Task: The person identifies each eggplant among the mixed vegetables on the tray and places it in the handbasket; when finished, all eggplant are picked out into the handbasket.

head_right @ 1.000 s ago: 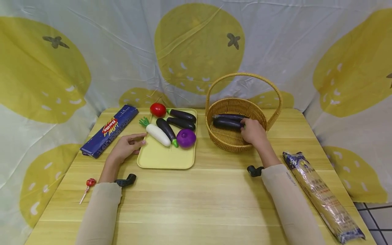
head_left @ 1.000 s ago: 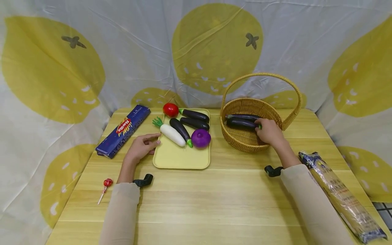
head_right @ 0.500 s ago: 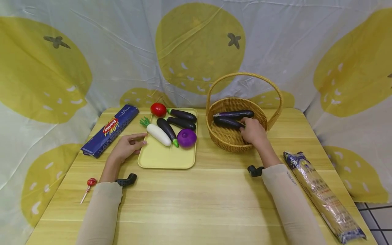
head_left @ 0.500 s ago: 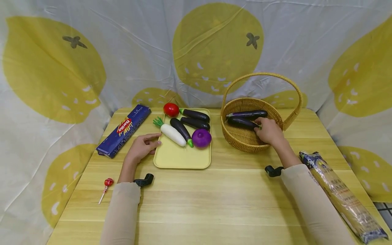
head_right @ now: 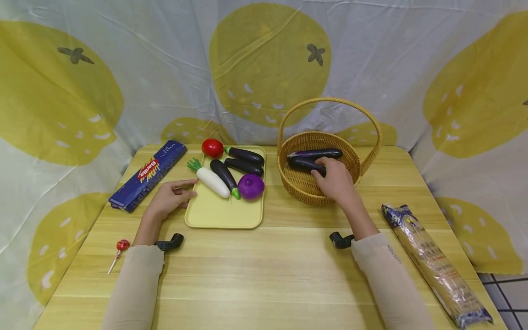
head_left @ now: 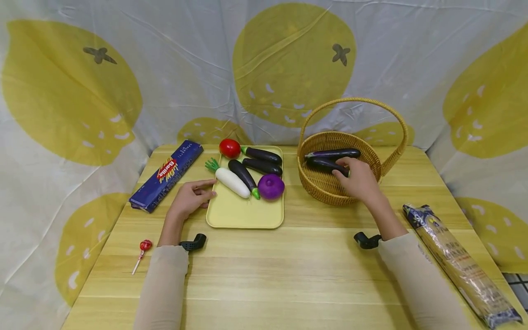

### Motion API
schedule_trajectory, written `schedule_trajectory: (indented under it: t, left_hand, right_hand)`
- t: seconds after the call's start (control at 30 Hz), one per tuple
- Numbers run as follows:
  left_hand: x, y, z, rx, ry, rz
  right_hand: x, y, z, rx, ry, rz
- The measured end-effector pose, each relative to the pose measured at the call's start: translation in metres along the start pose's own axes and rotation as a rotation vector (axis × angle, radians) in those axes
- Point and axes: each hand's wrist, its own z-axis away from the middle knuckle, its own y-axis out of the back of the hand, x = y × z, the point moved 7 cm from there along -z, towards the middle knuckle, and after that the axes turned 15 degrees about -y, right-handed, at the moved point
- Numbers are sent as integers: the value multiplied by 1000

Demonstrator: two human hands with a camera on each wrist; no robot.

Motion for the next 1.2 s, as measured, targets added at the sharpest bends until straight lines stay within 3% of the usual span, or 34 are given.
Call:
schedule_trajectory:
  t: [0.3, 0.53, 0.93, 1.2]
  left_hand:
    - [-8, 0, -1, 10, -23, -11]
    - [-9, 0, -2, 16, -24, -24]
    - [-10, 0, -1, 20, -25, -27]
    - [-6, 1, 0, 18, -27, -13]
  right_hand:
    - [-39, -10, 19, 37, 145, -107]
    - [-75, -30, 27, -53, 207, -202]
    - [-104, -63, 15, -166, 174, -331]
    - [-117, -81, 4, -245, 128, -334]
